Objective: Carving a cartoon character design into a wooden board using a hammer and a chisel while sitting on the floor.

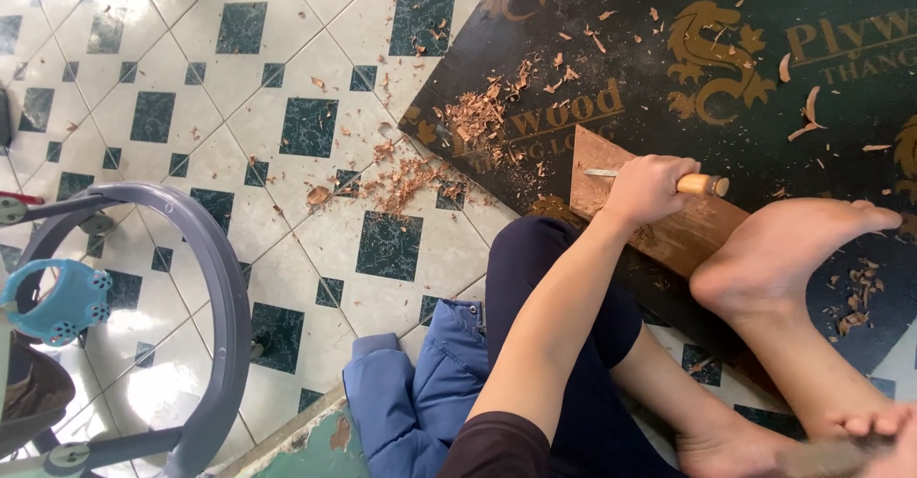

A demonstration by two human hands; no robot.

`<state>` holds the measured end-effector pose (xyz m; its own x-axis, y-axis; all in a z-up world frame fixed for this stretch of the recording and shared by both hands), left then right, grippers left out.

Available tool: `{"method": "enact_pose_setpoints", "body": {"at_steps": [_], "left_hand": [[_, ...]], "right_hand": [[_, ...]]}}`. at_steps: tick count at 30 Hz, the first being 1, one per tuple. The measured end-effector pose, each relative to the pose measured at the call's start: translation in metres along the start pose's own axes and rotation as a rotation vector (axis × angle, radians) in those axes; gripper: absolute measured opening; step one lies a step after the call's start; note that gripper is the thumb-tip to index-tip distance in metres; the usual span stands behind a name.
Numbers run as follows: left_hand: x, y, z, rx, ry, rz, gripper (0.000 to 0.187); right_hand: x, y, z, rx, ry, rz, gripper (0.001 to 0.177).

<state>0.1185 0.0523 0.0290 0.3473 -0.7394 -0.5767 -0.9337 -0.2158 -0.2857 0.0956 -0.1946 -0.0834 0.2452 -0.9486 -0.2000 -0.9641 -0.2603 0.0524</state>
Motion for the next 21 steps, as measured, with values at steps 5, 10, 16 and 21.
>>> {"method": "enact_pose_setpoints", "body": {"at_steps": [5, 10, 16, 21], "left_hand": [[-0.01, 0.005, -0.016, 0.075, 0.018, -0.028, 0.013], [-0.012, 0.007, -0.018, 0.093, -0.021, -0.03, 0.013], [-0.007, 0.005, -0.012, 0.083, -0.031, -0.043, 0.014], [-0.002, 0.004, -0.007, 0.058, -0.046, -0.031, 0.016]], "right_hand": [[-0.059, 0.097, -0.145, -0.242, 2.849, -0.242, 0.049], [-0.116, 0.078, -0.123, 0.032, 2.652, -0.733, 0.026], [-0.1, 0.085, -0.146, -0.041, 2.644, -0.556, 0.025], [-0.092, 0.091, -0.168, -0.263, 2.623, -0.299, 0.023]]}}
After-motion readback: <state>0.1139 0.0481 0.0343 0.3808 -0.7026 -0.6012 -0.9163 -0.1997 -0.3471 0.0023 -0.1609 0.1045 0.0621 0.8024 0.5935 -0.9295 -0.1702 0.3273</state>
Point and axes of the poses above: each hand's wrist, its own y-axis away from the middle knuckle, its own x-axis out of the palm, z = x × y, the point moved 8 cm from there along -y, towards the middle knuckle, and after that the axes turned 5 degrees about y, right-handed, at the moved point
